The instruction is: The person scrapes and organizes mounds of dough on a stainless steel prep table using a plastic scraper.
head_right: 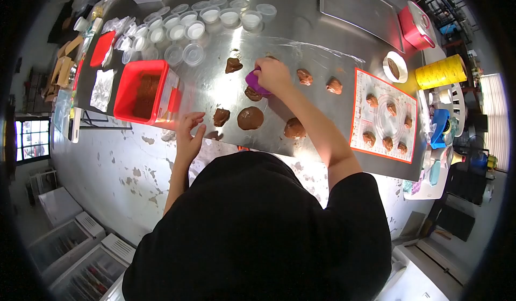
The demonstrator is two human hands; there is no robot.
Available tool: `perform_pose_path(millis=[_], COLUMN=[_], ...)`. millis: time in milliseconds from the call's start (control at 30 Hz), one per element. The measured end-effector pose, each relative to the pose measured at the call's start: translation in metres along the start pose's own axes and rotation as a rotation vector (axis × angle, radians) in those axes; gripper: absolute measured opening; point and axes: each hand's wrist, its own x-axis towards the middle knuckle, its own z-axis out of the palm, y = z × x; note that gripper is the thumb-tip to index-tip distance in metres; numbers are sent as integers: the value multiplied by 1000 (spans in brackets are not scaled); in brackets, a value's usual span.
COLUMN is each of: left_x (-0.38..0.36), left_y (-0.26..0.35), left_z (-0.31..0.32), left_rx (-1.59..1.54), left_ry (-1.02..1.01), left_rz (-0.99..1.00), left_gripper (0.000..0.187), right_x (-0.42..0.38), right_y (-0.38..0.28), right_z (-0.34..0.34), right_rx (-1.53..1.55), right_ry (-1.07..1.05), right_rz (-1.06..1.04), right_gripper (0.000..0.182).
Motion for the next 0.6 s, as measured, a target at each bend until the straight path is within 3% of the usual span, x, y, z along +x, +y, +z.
perform_pose_path(millis=[133, 200, 367, 400, 533, 600], left_x=[-5, -7, -4, -3, -4, -5], left_y=[-4, -4, -4, -3, -3, -3], left_z=[1, 2, 5, 5, 5, 8], left_rx=[-74, -68, -98, -96, -89, -86], left_ry=[12, -2, -19, -24, -25, -28], left_rz=[-26, -44, -48, -47, -43, -46], left_gripper=[27, 27, 27, 27, 28, 28], right_x=[2, 6, 1, 0, -6, -13], right_y=[-3, -2, 9, 6, 12, 30], right_z=[-11, -10, 19, 13, -26, -44], right_rx=[77, 120, 15, 4, 70, 149], right_ry=[-22, -51, -60, -37, 91, 21], right_rz=[91, 238, 151, 76, 123, 296], right_gripper=[16, 17, 18, 18, 19, 21])
